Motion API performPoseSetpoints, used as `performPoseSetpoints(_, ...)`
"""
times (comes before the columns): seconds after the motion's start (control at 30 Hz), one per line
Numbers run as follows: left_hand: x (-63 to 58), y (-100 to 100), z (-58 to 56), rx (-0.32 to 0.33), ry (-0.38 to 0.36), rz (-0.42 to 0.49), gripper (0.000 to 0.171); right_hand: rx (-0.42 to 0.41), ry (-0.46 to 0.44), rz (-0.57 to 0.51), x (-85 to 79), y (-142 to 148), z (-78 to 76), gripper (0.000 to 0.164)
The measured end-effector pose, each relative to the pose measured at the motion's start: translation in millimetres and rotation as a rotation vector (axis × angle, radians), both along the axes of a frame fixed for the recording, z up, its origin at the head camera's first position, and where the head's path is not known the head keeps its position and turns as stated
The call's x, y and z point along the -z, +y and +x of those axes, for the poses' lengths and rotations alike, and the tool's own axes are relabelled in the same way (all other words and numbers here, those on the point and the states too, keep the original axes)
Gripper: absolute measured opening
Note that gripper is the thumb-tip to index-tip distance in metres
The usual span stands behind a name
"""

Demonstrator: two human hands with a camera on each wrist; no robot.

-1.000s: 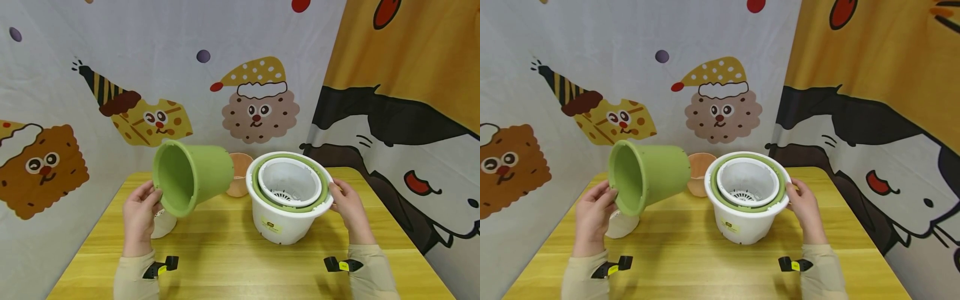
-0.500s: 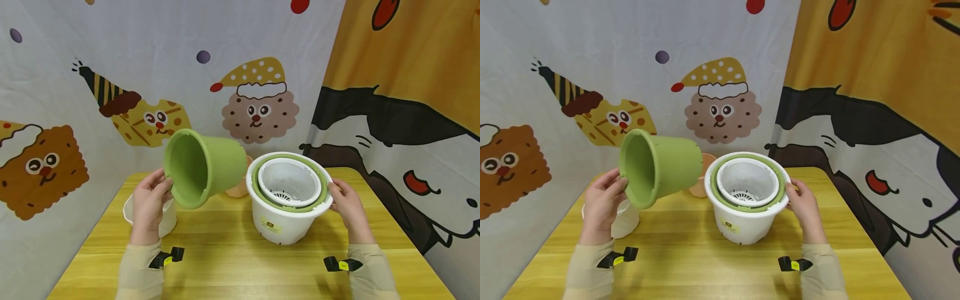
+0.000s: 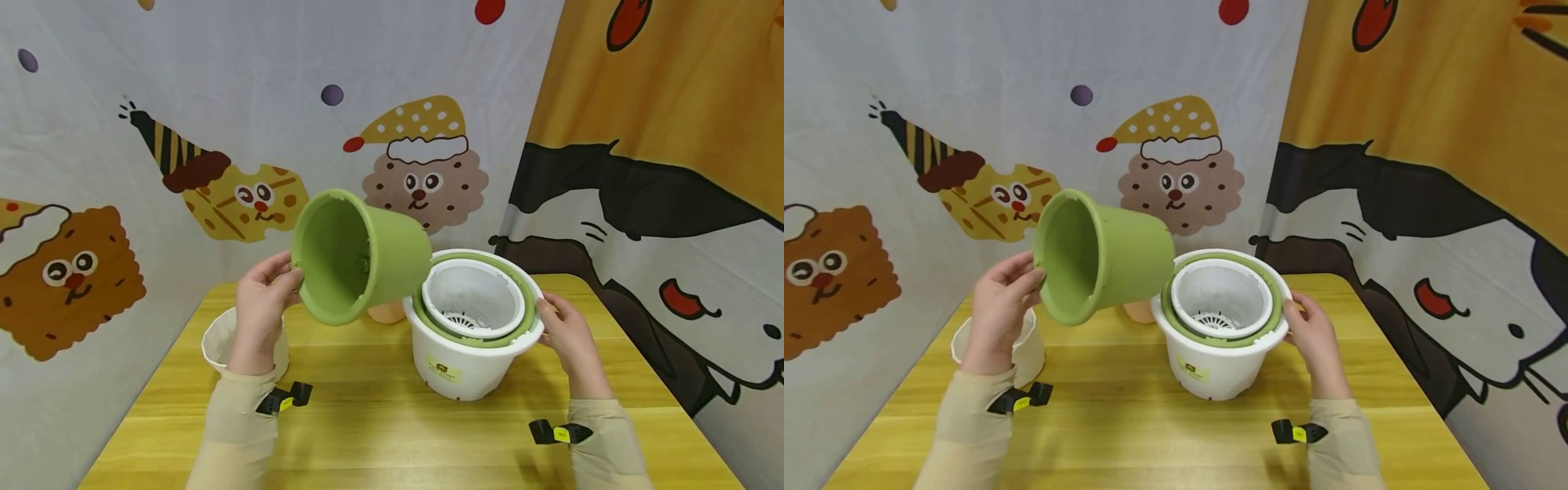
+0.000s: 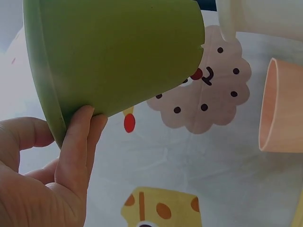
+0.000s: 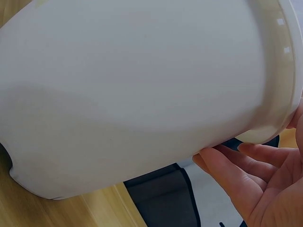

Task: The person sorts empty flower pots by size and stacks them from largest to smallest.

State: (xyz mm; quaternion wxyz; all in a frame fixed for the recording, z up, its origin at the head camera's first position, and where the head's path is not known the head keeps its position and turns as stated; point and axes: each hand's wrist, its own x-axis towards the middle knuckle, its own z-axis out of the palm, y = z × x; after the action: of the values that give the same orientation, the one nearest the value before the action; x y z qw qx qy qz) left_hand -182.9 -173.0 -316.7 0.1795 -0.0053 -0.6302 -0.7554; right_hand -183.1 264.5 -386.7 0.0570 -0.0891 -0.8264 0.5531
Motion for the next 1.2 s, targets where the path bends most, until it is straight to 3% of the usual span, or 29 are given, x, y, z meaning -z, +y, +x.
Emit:
performPoseSetpoints(0.37, -17.7, 14, -13.0, 0.073, 0.035, -0.058, 0.035, 0.004, -0.010, -0.011, -1.7, -1, -0.3, 0.065)
performPoseSetpoints(0.7, -25.3, 30, -24.8, 0.122, 0.096, -0.044, 0.035, 0.002, -0.007, -0.007, -1.3, 0, -0.4, 0.065)
performPoseSetpoints(1.2, -33.3, 64, -31.8, 0.174, 0.055, -0.125, 0.037, -0.019, 0.007, -0.007, -0.8, 0, 0.6, 0.064)
